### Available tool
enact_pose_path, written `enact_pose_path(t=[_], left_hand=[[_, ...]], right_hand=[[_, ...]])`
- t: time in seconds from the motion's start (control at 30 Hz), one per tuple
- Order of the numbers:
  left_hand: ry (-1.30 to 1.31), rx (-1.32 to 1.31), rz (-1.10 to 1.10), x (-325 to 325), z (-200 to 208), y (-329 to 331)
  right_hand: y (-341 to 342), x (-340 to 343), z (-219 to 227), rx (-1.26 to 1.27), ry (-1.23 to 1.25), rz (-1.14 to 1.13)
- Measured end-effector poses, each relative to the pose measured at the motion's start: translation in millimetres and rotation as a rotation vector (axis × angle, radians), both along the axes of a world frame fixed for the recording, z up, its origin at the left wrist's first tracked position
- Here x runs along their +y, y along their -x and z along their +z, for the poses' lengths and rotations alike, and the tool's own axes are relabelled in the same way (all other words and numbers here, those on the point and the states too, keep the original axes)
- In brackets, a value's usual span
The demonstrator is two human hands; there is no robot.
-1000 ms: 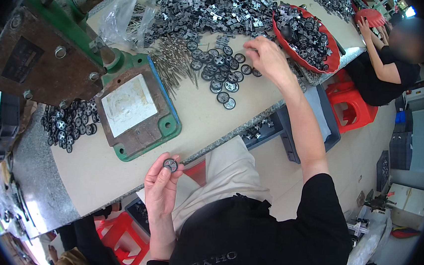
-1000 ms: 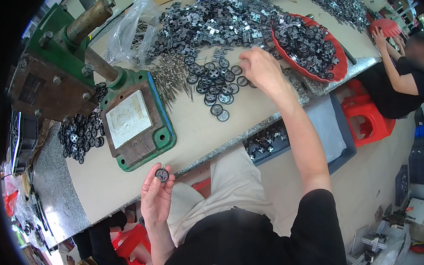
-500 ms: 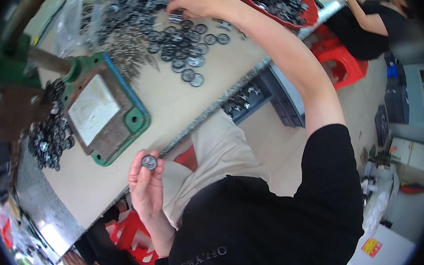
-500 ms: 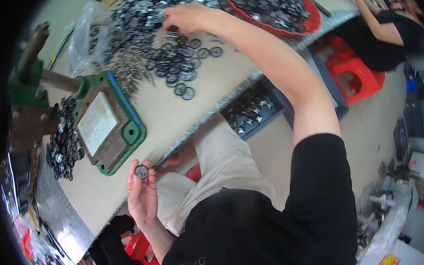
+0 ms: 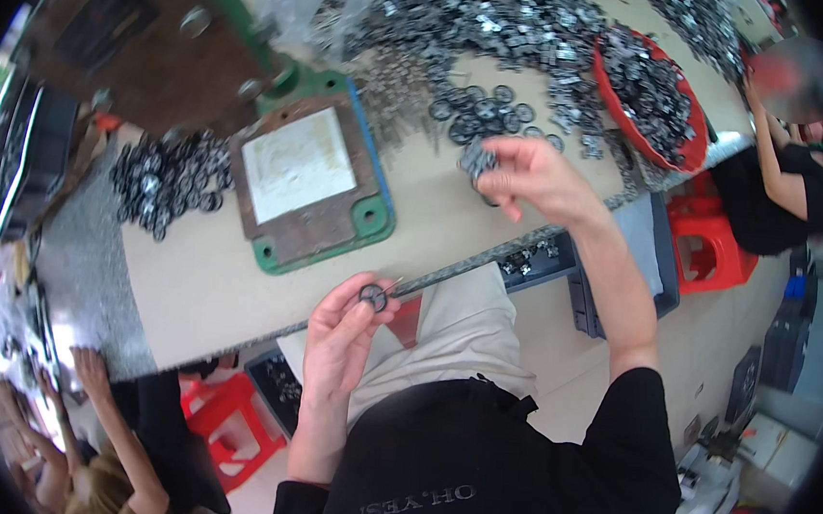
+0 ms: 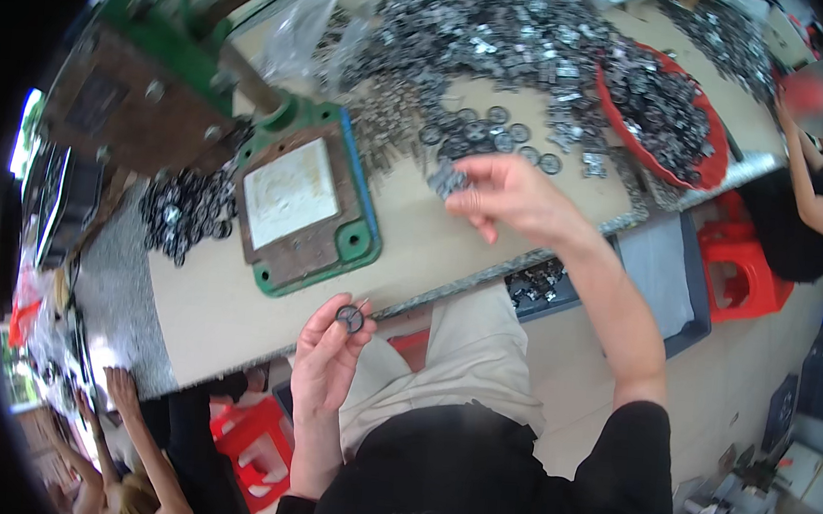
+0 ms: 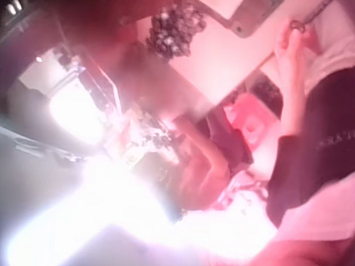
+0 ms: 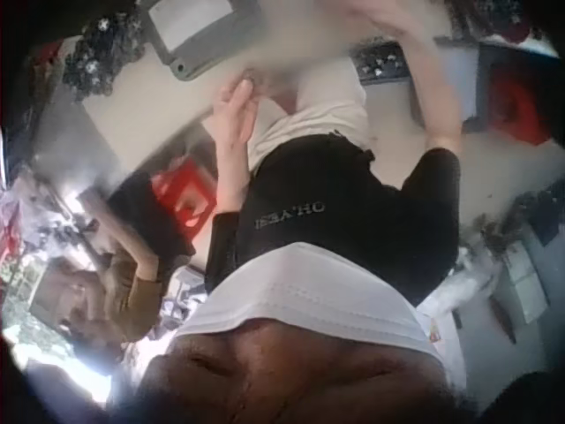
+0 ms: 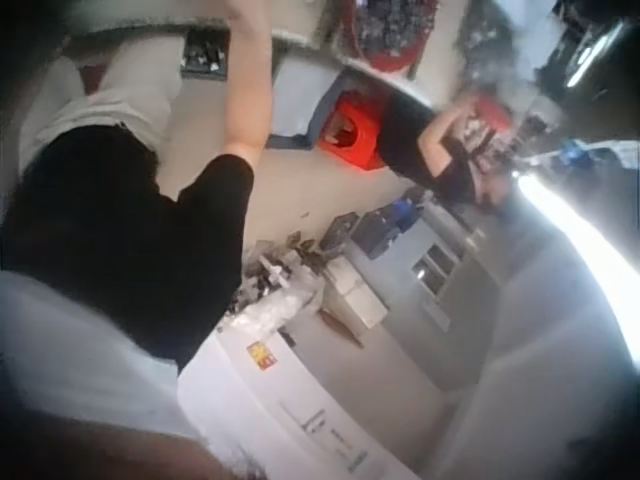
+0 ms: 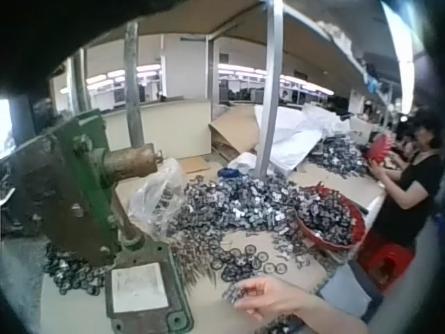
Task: Assembling small mechanical components using a hand press.
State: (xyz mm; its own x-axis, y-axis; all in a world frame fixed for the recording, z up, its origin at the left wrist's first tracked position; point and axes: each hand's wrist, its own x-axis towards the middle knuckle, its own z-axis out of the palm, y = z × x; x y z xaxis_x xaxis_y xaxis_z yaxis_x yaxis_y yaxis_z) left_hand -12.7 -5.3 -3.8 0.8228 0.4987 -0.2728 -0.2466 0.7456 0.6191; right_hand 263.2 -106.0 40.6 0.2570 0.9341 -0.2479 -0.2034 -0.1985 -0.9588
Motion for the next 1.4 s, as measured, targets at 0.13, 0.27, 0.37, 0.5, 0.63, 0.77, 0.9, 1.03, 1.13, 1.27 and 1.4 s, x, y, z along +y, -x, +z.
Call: enact_pose_path(t=[0.13,0.27,0.37,0.5,0.63,0.77,0.9,1.03,1.13,1.27,1.4], left_hand=[[-0.017,0.022,0.051,2.7,-1.5,1.0],[-0.097,0.053,0.099,4.1,-1.8,1.3],[-0.159,0.098,0.126,6.5,-0.6,2.5],[-0.164,0.136,0.136,6.1,-2.2,5.0],[-0.174,0.136,0.131,4.4,-1.9,4.6],[-0.185,0.145,0.14,4.1,-2.2,3.6],[-0.203,0.158,0.164,3.0,-3.6,3.3],[-0.236,0.194,0.169,1.5,-1.0,2.7],[-0.333,0.218,0.189,-2.0,1.4,2.4],[-0.425,0.253,0.237,-3.6,1.7,3.6],[-0.271,0.204,0.197,0.7,-2.1,1.7]], right_hand=[[55.8,9.6,-9.8,0.231,0.048,-0.035],[83.0,14.1,-17.5,0.138,-0.08,0.012],[88.8,19.4,-23.6,0.134,-0.127,0.04],[93.4,21.7,-26.0,0.126,-0.098,0.027],[91.9,22.1,-27.7,0.104,-0.059,0.034],[92.6,21.8,-27.3,0.126,-0.085,0.036],[91.4,22.1,-27.8,0.126,-0.089,0.048],[93.2,22.3,-27.8,0.014,-0.119,0.018],[100.6,23.4,-28.4,-0.232,-0.19,-0.065],[95.0,20.2,-27.2,0.014,-0.021,0.058],[98.2,20.5,-23.6,-0.119,-0.152,0.005]])
